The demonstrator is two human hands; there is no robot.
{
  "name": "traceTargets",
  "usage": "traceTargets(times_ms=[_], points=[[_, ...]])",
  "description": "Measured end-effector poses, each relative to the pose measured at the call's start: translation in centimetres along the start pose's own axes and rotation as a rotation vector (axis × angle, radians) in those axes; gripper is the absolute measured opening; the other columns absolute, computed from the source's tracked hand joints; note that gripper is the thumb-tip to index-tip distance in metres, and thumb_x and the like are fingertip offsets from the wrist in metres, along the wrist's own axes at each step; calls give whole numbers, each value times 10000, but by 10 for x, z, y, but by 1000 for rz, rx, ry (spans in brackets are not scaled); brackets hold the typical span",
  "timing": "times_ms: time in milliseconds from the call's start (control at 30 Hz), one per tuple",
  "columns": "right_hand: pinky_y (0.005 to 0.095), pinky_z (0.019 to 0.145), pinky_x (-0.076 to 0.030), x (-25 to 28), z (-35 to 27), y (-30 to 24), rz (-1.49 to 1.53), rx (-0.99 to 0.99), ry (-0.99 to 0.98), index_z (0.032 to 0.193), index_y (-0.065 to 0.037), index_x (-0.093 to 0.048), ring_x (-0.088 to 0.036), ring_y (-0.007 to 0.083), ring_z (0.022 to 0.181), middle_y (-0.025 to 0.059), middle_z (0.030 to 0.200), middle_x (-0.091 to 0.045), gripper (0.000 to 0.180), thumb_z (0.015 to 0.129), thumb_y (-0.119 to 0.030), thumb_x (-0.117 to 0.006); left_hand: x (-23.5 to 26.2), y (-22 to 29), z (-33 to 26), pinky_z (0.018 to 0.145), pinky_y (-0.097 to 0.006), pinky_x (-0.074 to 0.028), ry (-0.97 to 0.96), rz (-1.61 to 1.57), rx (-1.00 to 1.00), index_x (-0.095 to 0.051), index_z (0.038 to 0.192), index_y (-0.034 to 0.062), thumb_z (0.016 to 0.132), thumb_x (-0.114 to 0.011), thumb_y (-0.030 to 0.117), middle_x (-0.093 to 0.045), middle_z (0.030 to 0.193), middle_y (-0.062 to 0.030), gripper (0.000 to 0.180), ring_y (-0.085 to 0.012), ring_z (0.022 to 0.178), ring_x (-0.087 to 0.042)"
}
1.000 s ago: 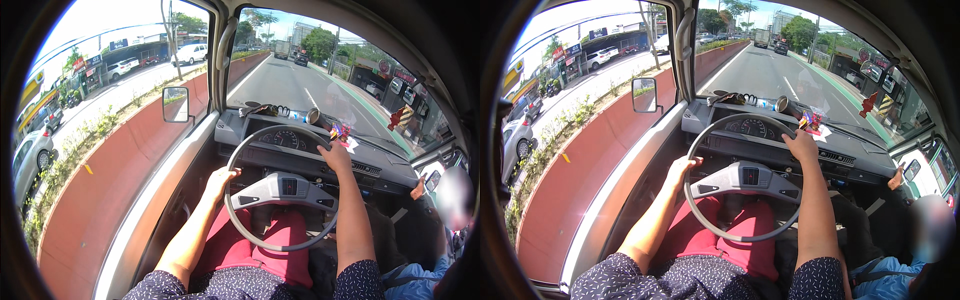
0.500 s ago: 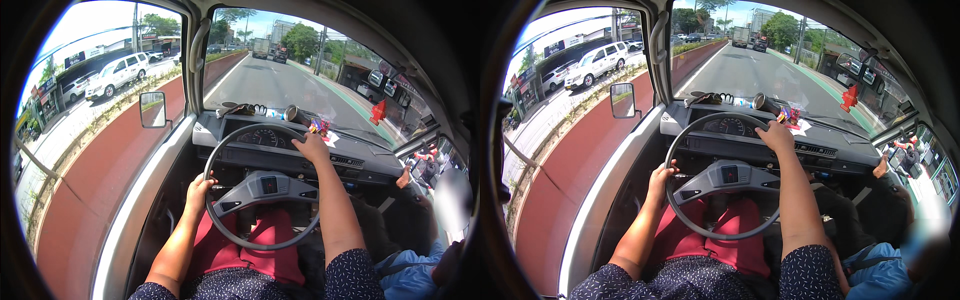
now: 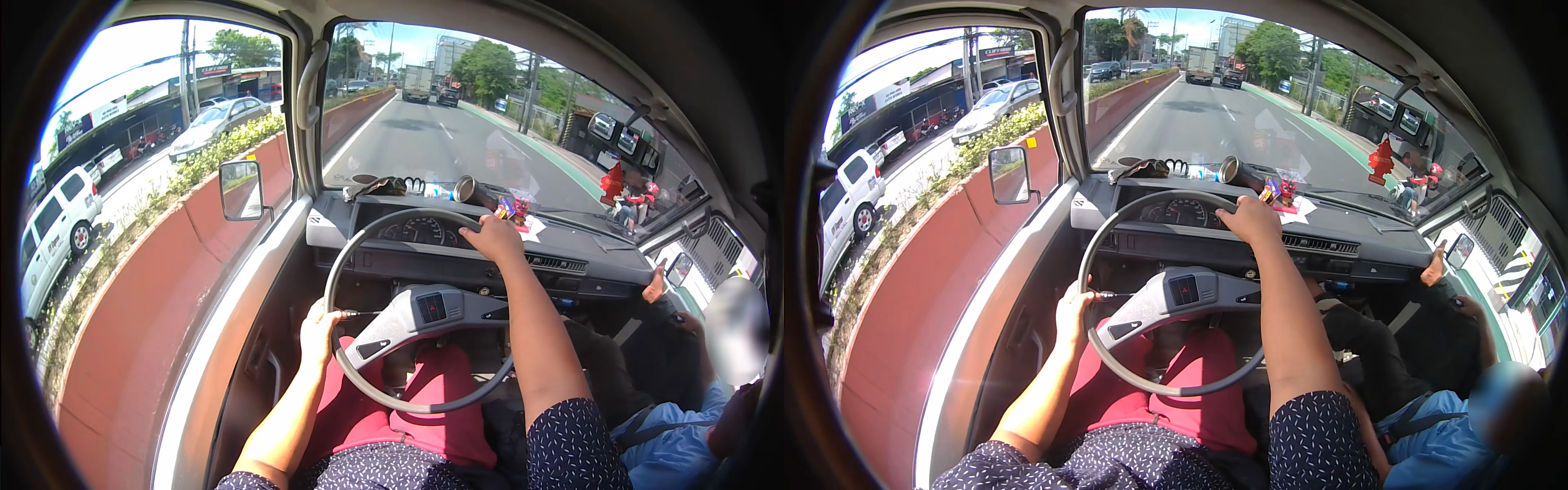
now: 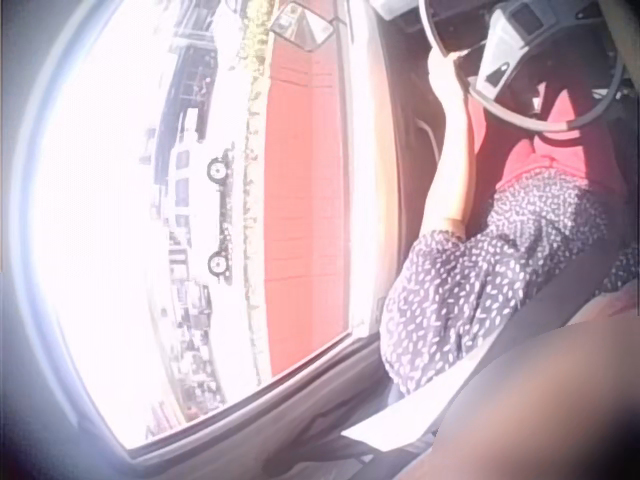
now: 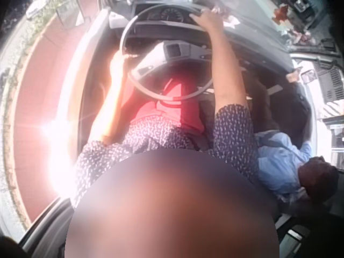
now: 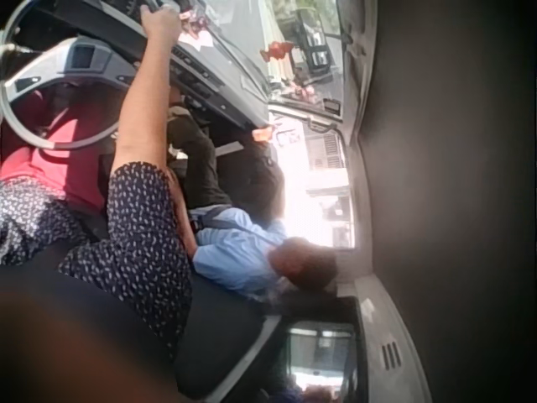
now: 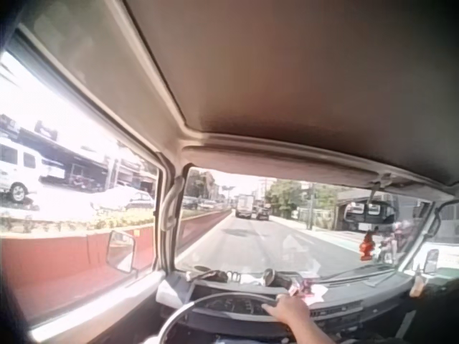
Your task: The person drives a van through city streets, steering around other vehicles and navigating intersections. The driver maintains control of the steering wheel and occasionally shifts gears while a passenger sits beside them.
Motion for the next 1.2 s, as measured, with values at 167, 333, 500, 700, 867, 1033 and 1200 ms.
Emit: traceTargets(times_ms=[167,333,500,700,867,1033,1200], points=[[469,918,-559,1,-1,-3,-45,-36,-24,1150,-68,-726,-718,330,1093,162,1143,-751,615,888,-622,-669,3,-5,-1,748,-237,-518,3,-7,19,-607,1311,-32,896,-648,110,-700,911,-59,441,-125,812,-665],[474,918,-560,2,-2,-4,-34,-41,-18,1145,-69,-727,-716,335,1096,165,1138,-752,608,889,-617,-668,1,-6,0,773,-246,-521,-4,-51,28,-589,1325,-36,903,-645,87,-682,935,-59,444,-118,842,-652],[493,944,-559,2,-2,-3,3,-26,-18,1157,-43,-724,-696,377,1116,210,1112,-746,640,878,-618,-690,0,-4,-1,816,-271,-528,-6,-85,40,-583,1327,-42,905,-645,57,-659,959,-58,438,-120,846,-636],[486,935,-557,-1,-1,0,-18,-31,-24,1150,-56,-725,-704,361,1111,187,1135,-748,622,884,-616,-675,0,-3,0,817,-271,-521,-14,-60,24,-594,1314,-37,907,-642,63,-649,932,-48,422,-118,822,-620],[495,966,-542,-4,0,4,19,-26,-33,1171,-22,-720,-679,383,1151,239,1143,-729,666,880,-620,-681,1,-4,4,807,-273,-518,-30,1,40,-596,1318,-34,902,-646,80,-652,905,-42,435,-118,815,-625],[488,987,-531,-8,0,12,42,-11,-43,1227,-3,-699,-671,390,1165,267,1174,-713,719,879,-631,-674,-1,1,8,798,-273,-517,-36,-3,28,-590,1336,-33,902,-652,97,-663,903,-48,457,-124,807,-642],[488,1028,-508,-15,4,22,84,0,-60,1304,31,-657,-655,392,1201,284,1221,-694,783,887,-631,-661,-4,9,11,815,-280,-511,-76,30,41,-606,1330,-22,903,-660,111,-678,911,-54,451,-129,839,-645]])
Point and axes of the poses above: each hand's wrist, its own z-axis towards the middle knuckle, its own x-axis out of the back of the hand, y = z × x, the point moved 5 cm from there along z, towards the middle knuckle
